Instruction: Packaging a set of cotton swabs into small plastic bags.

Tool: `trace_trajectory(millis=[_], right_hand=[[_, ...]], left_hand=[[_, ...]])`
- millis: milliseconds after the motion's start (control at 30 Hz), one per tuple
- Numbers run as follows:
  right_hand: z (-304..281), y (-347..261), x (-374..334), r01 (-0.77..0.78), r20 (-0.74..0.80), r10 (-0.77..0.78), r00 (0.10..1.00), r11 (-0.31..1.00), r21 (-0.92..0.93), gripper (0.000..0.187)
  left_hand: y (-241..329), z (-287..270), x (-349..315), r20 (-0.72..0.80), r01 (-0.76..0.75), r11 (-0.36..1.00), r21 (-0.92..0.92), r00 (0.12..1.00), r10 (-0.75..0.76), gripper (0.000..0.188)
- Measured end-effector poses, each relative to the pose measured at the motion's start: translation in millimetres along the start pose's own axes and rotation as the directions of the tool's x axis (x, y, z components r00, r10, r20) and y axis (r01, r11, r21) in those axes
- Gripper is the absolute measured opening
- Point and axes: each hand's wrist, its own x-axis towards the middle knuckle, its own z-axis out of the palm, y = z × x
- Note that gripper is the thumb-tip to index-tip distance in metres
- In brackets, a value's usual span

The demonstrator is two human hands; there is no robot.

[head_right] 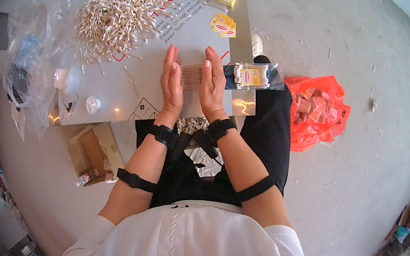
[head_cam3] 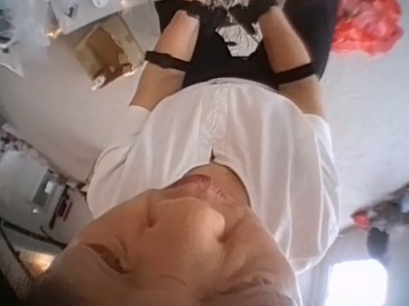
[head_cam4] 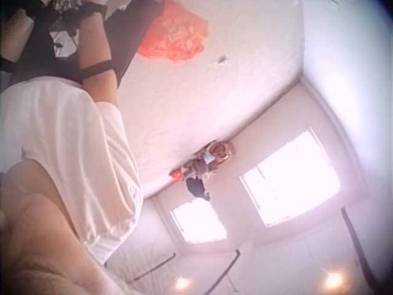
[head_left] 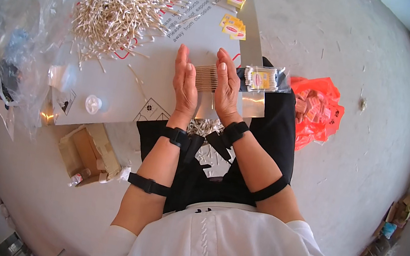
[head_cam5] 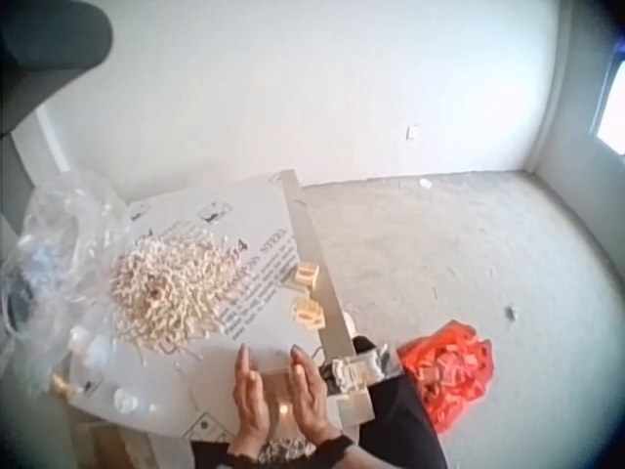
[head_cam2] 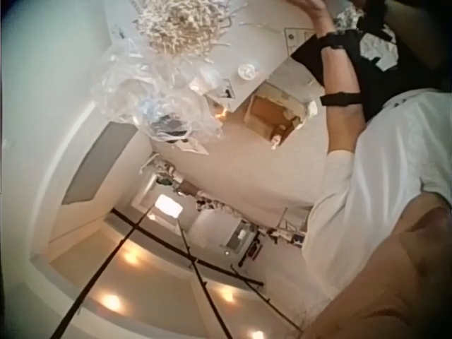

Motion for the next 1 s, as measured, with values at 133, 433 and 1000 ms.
trace_trajectory(millis=[133,433,1000], right_hand=[[-4.6,-3.0,-2.6,-0.103,0.009,0.103,0.995,0.988,0.111,0.044],[-43.3,-10.2,-11.4,-0.115,0.006,0.115,0.993,0.986,0.121,0.03],[-46.8,-25.5,-20.9,0.357,0.288,-0.22,0.932,0.698,-0.621,0.009]], left_hand=[[2.5,-7.8,-2.0,0.007,-0.024,0.999,0.02,1.0,0.024,0.058],[21.9,-41.9,-22.6,0.489,-0.45,0.47,0.759,0.871,0.045,0.076],[13.2,-36.2,-27.8,0.515,-0.475,0.36,0.803,0.857,-0.017,0.083]])
